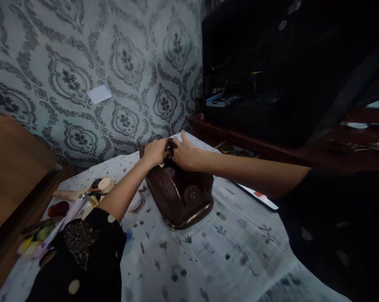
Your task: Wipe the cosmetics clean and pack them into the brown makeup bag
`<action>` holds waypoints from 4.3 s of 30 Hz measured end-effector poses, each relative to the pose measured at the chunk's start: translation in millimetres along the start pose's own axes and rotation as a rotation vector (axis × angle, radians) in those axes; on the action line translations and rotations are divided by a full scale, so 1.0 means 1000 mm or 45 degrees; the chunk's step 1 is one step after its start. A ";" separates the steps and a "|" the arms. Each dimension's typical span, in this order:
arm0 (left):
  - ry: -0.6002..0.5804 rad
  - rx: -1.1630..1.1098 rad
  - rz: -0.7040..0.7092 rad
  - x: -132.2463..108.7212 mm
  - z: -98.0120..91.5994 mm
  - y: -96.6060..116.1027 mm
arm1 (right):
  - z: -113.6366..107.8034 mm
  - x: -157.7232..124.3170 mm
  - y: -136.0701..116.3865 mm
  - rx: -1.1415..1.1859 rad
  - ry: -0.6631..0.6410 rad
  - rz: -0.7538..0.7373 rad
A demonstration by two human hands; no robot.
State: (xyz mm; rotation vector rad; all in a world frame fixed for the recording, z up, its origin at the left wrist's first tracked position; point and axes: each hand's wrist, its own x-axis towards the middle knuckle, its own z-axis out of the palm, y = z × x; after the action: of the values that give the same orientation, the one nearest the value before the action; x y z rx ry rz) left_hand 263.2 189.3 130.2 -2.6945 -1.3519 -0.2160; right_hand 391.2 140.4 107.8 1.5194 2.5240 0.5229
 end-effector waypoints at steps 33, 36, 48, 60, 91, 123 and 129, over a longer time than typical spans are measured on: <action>-0.034 -0.048 0.056 0.005 -0.011 -0.006 | -0.034 -0.019 0.002 -0.035 -0.074 0.108; -0.025 -0.074 0.069 0.000 -0.017 -0.006 | -0.036 -0.019 0.001 0.026 -0.080 0.114; 0.436 -0.265 0.052 -0.078 -0.015 -0.048 | -0.040 -0.019 -0.001 0.086 -0.051 0.159; 0.140 -0.358 -0.171 -0.154 0.057 -0.111 | -0.046 -0.026 -0.002 0.084 -0.061 0.183; 0.134 -0.368 -0.081 -0.197 0.111 -0.107 | -0.057 -0.070 -0.025 0.496 0.667 0.144; 0.400 -0.725 -0.261 -0.208 0.112 -0.094 | 0.056 -0.031 -0.219 1.955 0.547 0.211; 0.366 -0.856 -0.202 -0.211 0.103 -0.085 | 0.048 -0.030 -0.215 2.217 0.403 0.285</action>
State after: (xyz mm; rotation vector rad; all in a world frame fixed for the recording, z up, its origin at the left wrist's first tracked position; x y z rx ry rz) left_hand 78.4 91.5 -5.2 -2.8607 -1.6123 -1.2201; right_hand 242.3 33.1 -18.0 2.0228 2.9037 -2.1149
